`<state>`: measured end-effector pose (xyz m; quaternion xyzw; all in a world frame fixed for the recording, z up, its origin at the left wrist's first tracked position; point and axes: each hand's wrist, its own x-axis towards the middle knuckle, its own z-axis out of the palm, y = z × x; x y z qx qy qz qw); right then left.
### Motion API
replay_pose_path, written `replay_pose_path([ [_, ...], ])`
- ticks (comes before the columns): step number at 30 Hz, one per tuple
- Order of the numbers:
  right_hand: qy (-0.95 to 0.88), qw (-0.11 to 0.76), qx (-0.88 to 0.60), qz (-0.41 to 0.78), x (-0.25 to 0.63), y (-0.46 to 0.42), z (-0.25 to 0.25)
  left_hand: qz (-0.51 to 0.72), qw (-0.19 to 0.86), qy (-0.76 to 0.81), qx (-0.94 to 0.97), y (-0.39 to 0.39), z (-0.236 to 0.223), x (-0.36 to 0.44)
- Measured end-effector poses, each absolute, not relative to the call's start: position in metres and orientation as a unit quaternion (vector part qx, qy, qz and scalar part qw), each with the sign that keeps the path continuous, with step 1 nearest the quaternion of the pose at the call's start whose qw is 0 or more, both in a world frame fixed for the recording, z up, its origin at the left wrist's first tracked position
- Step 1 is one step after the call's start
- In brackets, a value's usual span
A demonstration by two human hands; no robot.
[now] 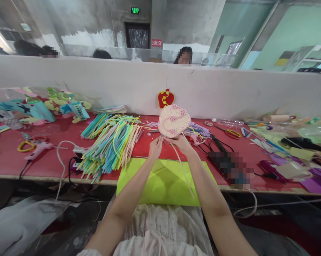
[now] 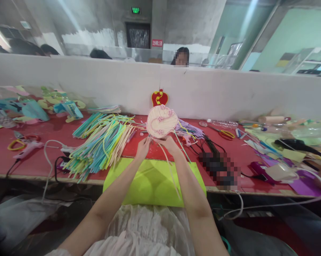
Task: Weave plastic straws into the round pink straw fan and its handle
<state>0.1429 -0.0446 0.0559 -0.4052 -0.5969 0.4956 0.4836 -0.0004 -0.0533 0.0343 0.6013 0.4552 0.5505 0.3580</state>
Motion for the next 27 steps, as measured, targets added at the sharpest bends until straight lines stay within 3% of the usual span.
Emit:
replay_pose_path([
  [11,-0.586,0.527,-0.406,0.463,0.125,-0.050,0.051,0.580,0.349,0.438,0.592,-0.055,0.038,0.000],
  [21,-0.603,0.529,-0.410,0.433,0.128,-0.055,0.058,0.572,0.444,0.394,0.567,-0.047,0.032,0.001],
  [27,-0.589,0.538,-0.423,0.430,0.124,-0.052,0.054,0.584,0.415,0.397,0.574,-0.052,0.038,0.000],
])
